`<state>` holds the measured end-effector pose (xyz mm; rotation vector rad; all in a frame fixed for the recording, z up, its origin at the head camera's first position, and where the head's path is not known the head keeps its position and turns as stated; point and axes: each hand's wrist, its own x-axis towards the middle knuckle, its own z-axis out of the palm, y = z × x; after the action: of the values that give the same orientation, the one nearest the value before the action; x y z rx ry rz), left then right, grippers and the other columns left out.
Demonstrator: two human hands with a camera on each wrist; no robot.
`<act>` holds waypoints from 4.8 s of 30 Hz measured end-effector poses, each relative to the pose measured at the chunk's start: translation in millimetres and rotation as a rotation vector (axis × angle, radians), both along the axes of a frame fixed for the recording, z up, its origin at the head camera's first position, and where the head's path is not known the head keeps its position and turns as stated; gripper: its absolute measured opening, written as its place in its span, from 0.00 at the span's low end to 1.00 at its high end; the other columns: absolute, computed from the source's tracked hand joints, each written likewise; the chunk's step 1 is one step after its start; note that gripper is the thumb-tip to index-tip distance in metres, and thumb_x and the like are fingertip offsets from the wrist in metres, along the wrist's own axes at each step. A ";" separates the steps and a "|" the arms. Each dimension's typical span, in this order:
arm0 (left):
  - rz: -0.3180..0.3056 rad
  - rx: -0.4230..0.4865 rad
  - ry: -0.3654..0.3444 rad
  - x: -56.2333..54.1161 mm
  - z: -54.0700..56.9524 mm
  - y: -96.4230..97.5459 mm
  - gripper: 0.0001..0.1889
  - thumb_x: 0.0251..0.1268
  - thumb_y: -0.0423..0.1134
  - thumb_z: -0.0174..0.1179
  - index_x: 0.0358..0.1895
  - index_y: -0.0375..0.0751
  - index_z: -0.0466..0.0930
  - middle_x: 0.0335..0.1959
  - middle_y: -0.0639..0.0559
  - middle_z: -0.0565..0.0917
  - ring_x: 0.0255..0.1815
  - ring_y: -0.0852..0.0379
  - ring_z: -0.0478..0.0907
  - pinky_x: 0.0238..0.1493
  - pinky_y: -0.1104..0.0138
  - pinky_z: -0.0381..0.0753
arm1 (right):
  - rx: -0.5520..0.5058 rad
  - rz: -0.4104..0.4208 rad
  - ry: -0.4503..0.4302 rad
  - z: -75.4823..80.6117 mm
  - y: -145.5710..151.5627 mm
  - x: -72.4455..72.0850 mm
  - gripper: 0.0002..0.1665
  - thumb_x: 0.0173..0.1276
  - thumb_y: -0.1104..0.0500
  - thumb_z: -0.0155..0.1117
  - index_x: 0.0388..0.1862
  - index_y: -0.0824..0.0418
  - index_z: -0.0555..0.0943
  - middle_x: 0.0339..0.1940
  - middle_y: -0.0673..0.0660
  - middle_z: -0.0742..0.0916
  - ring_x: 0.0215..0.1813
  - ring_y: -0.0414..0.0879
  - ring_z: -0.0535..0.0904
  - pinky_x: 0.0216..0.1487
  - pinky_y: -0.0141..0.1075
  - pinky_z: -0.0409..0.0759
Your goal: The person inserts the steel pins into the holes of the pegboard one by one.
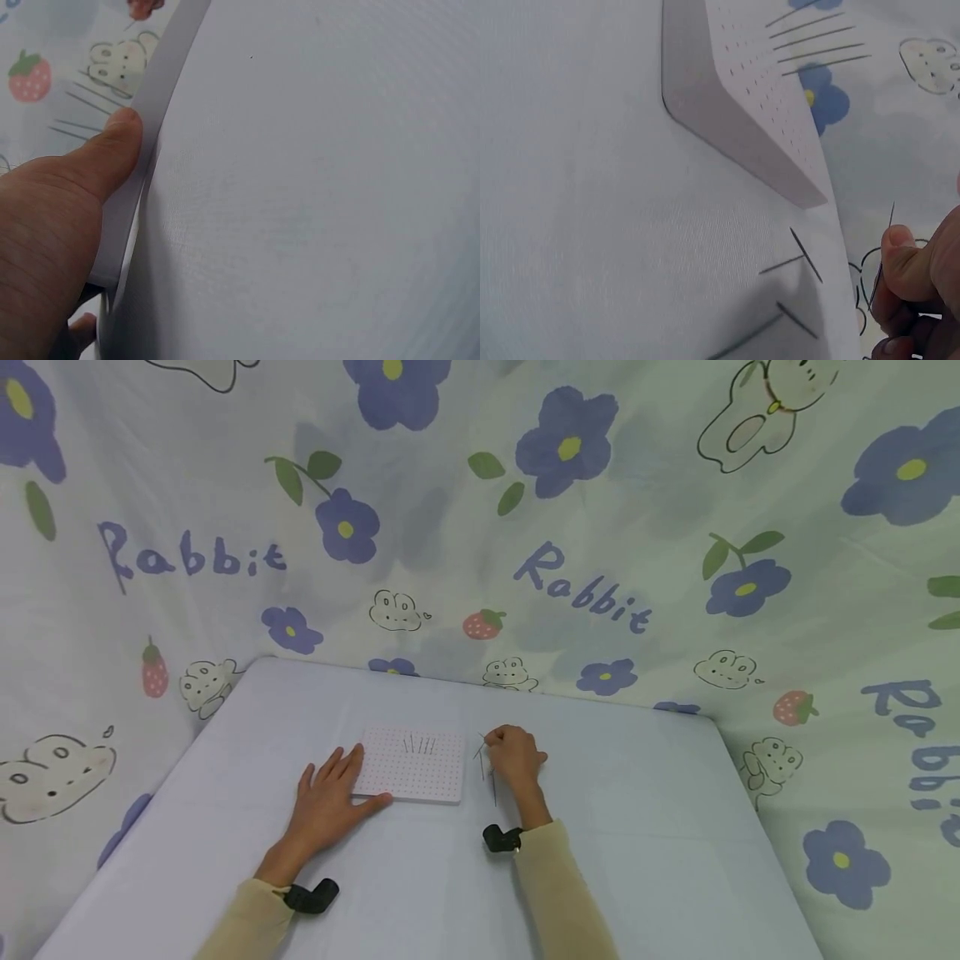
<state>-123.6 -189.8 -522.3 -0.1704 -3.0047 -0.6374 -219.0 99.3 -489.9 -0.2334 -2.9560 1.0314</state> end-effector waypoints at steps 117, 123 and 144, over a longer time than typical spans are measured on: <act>-0.029 0.004 0.012 -4.6 0.6 -5.7 0.56 0.59 0.72 0.60 0.79 0.32 0.54 0.78 0.34 0.61 0.79 0.32 0.51 0.72 0.32 0.41 | -0.030 -0.018 0.035 -7.9 15.0 54.8 0.08 0.64 0.50 0.73 0.34 0.51 0.85 0.30 0.45 0.86 0.41 0.49 0.79 0.48 0.59 0.65; -0.029 0.007 0.008 -4.3 -2.6 -5.7 0.57 0.59 0.73 0.59 0.79 0.32 0.54 0.78 0.35 0.60 0.79 0.33 0.51 0.72 0.31 0.41 | 0.015 -0.055 0.021 -22.1 13.4 65.8 0.09 0.61 0.48 0.76 0.32 0.50 0.85 0.26 0.43 0.82 0.36 0.45 0.77 0.44 0.55 0.66; -0.020 0.004 0.012 -7.1 -6.3 -6.8 0.58 0.59 0.75 0.58 0.79 0.33 0.53 0.78 0.34 0.60 0.79 0.33 0.50 0.72 0.32 0.40 | 0.134 -0.100 0.043 -22.8 -0.3 64.1 0.13 0.57 0.45 0.79 0.25 0.50 0.86 0.29 0.47 0.83 0.39 0.50 0.77 0.44 0.56 0.69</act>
<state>-130.7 -196.6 -528.7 -0.2029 -2.9938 -0.6421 -154.9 99.0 -512.7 -0.3484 -2.9251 0.8131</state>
